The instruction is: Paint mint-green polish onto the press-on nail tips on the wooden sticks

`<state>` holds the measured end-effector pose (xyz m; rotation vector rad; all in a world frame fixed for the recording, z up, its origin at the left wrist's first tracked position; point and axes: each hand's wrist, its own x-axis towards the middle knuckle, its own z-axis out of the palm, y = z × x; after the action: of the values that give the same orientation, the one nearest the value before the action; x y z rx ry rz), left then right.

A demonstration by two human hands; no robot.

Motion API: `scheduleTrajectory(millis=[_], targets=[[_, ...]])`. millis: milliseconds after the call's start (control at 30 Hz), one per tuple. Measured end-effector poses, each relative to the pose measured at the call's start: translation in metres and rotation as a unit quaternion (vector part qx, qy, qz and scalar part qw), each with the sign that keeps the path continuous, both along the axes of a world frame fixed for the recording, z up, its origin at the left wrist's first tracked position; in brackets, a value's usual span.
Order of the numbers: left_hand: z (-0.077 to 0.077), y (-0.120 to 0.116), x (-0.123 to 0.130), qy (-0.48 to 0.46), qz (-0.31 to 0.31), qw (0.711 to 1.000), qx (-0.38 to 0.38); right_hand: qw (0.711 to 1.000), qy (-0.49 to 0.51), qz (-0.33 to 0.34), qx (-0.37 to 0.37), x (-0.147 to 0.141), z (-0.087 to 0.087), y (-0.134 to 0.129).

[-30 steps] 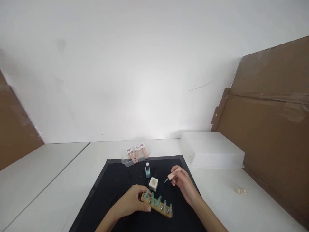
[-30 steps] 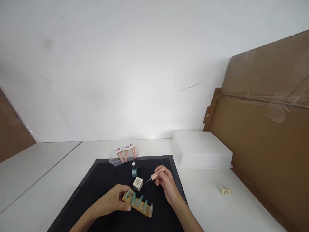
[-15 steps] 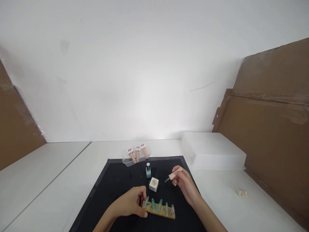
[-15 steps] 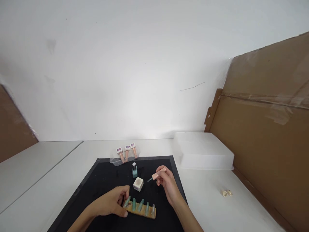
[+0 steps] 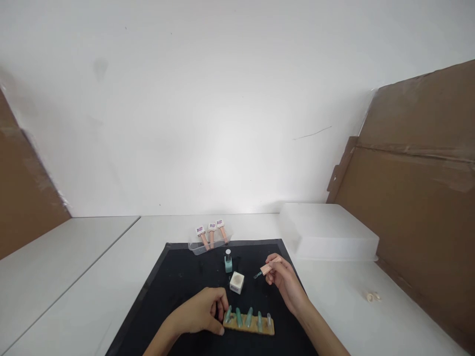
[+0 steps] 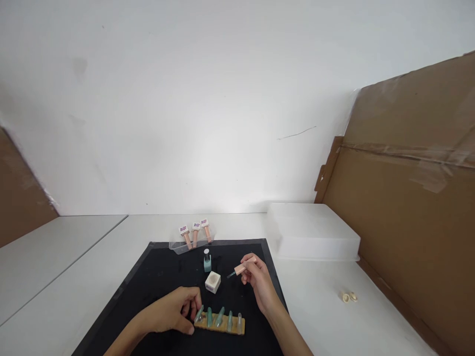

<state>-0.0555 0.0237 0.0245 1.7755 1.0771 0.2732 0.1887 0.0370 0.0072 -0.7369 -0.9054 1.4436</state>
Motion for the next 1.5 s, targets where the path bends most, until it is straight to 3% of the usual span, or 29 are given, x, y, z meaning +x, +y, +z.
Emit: scheduleTrajectory(millis=[400,567,700,1133,1500], targets=[[0.004,0.004,0.005,-0.035,0.131,0.975,0.174,1.000,0.004,-0.003,-0.007,0.000,0.000,0.001],[-0.005,0.003,0.008,-0.105,0.067,0.975,0.183,1.000,0.001,-0.006,-0.013,-0.001,0.001,0.001],[-0.012,0.006,0.006,-0.096,0.031,0.972,0.213,1.000,-0.002,-0.003,-0.018,-0.001,0.001,0.001],[-0.022,0.017,0.014,-0.021,0.024,0.948,0.316,0.999,-0.002,0.015,-0.033,0.000,0.004,0.003],[-0.017,0.017,0.012,0.019,0.033,0.962,0.271,0.998,0.011,0.024,-0.050,-0.003,0.007,0.005]])
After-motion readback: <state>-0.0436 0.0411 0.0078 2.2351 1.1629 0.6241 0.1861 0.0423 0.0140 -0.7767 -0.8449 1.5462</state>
